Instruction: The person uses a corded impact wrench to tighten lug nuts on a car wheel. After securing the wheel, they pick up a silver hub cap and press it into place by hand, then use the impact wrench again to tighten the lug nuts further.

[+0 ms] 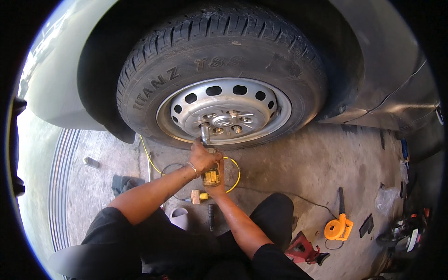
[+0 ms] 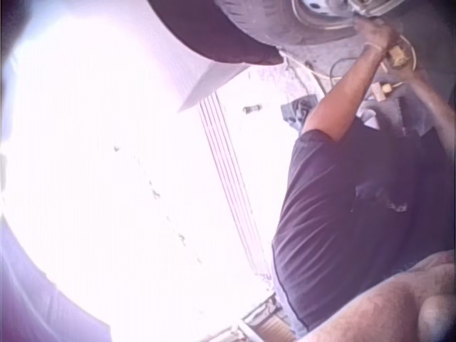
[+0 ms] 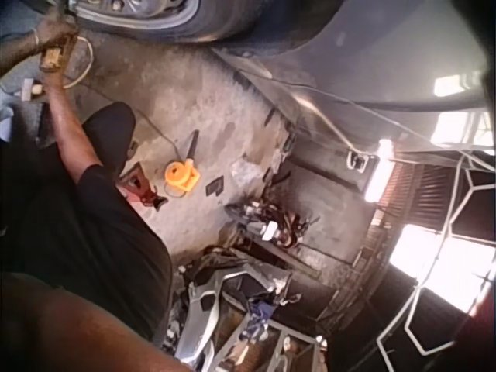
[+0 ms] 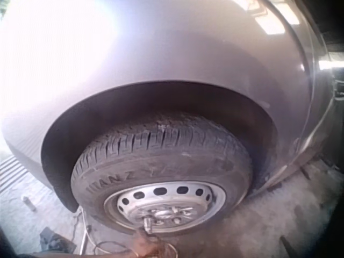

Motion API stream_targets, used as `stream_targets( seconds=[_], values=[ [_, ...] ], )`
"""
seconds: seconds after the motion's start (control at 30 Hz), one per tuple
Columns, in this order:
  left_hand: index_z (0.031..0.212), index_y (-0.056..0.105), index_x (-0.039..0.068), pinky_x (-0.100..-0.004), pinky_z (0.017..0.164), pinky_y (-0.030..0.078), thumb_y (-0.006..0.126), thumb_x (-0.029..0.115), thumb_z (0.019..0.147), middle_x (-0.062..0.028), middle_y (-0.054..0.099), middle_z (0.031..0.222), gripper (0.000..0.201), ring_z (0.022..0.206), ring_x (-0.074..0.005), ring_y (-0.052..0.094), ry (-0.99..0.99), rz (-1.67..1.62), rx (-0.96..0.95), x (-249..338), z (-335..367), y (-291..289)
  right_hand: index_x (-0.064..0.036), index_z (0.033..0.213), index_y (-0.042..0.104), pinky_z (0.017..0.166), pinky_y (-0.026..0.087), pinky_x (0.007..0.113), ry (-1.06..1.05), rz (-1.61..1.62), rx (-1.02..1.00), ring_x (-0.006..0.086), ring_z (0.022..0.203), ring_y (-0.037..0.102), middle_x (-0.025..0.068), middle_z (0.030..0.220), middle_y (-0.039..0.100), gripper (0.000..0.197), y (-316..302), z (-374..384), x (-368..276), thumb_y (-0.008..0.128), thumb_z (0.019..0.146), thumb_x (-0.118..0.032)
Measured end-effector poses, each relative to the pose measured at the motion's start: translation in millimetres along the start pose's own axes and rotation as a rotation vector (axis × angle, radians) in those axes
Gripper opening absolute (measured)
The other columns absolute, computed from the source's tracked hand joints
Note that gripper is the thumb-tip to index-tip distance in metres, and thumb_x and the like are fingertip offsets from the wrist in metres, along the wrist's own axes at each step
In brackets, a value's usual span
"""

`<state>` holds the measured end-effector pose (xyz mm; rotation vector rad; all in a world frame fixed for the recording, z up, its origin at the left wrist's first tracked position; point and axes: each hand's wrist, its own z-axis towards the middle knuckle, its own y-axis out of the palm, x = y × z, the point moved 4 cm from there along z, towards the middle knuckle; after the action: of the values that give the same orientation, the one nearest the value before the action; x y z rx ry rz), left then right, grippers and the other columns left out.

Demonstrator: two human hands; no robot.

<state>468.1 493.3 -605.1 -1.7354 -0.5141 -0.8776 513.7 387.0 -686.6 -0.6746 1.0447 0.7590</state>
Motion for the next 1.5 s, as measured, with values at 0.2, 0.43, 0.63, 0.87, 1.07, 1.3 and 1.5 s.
stream_targets(
  seconds=[0.2, 0.43, 0.63, 0.87, 1.07, 1.3, 1.5],
  values=[
    [0.119, 0.052, -0.004, -0.0315, 0.079, 0.055, 0.079, 0.011, 0.081, -0.0095, 0.067, 0.101, 0.049, 0.09, -0.0161, 0.066, -0.077, -0.537, -0.359, -4, -1, -4, -0.0097, 0.146, 0.04, 0.088, 0.051, 0.045, 0.029, -0.337, -0.034, 0.0372, 0.107, 0.062, 0.0154, 0.118, 0.058, 0.097, -25, 16, -16, 0.086, 0.061, -0.019],
    [0.12, 0.052, -0.003, -0.0326, 0.081, 0.054, 0.078, 0.029, 0.086, -0.0116, 0.066, 0.103, 0.053, 0.093, -0.0174, 0.064, -0.092, -0.573, -0.453, 5, 0, -12, -0.0055, 0.151, 0.028, 0.096, 0.048, 0.033, 0.076, 0.02, 0.005, 0.0212, 0.113, 0.057, 0.011, 0.129, 0.054, 0.09, -17, 18, -31, 0.078, 0.076, 0.0],
    [0.123, 0.054, 0.001, -0.0388, 0.094, 0.05, 0.053, 0.037, 0.104, -0.0104, 0.061, 0.109, 0.04, 0.099, -0.0227, 0.061, -0.288, -0.969, -0.615, -10, 31, -3, -0.0041, 0.148, 0.03, 0.095, 0.048, 0.036, 0.244, 0.056, -0.115, 0.0242, 0.113, 0.057, 0.014, 0.128, 0.055, 0.079, -9, 1, 7, 0.076, 0.084, -0.01],
    [0.135, 0.054, 0.002, -0.043, 0.104, 0.044, 0.05, 0.06, 0.098, -0.014, 0.058, 0.134, 0.069, 0.118, -0.0227, 0.057, -0.166, -0.615, -0.673, -23, 40, -13, -0.0027, 0.145, 0.035, 0.098, 0.047, 0.037, 0.397, 0.008, -0.229, 0.0255, 0.117, 0.056, 0.016, 0.131, 0.054, 0.068, 1, -10, 35, 0.072, 0.089, -0.016],
    [0.136, 0.058, 0.004, -0.0447, 0.106, 0.039, 0.041, 0.056, 0.101, -0.0189, 0.058, 0.138, 0.065, 0.122, -0.0358, 0.055, -0.196, -0.052, -0.61, -97, 45, -9, -0.0044, 0.147, 0.034, 0.095, 0.048, 0.035, 0.144, 0.036, 0.024, 0.0229, 0.11, 0.058, 0.0119, 0.124, 0.057, 0.069, 6, -1, 23, 0.072, 0.088, -0.011],
    [0.144, 0.036, 0.006, -0.0683, 0.093, 0.045, 0.063, 0.056, 0.09, -0.0236, 0.047, 0.143, 0.079, 0.127, -0.0435, 0.05, -0.513, -0.433, -0.546, -154, 1, 37, -0.0044, 0.124, 0.058, 0.09, 0.051, 0.037, 0.421, 0.106, -0.096, 0.0219, 0.103, 0.063, 0.0091, 0.112, 0.066, 0.04, 17, -18, 39, 0.071, 0.093, -0.026],
    [0.127, 0.056, 0.016, -0.072, 0.088, 0.046, 0.06, 0.045, 0.089, -0.0179, 0.062, 0.124, 0.048, 0.108, -0.0449, 0.061, -0.767, -0.512, -0.527, -165, 18, 61, -0.0028, 0.121, 0.059, 0.089, 0.052, 0.037, 0.452, 0.032, -0.135, 0.0242, 0.102, 0.063, 0.0118, 0.111, 0.065, 0.04, 19, -15, 34, 0.069, 0.094, -0.03]
  ],
)
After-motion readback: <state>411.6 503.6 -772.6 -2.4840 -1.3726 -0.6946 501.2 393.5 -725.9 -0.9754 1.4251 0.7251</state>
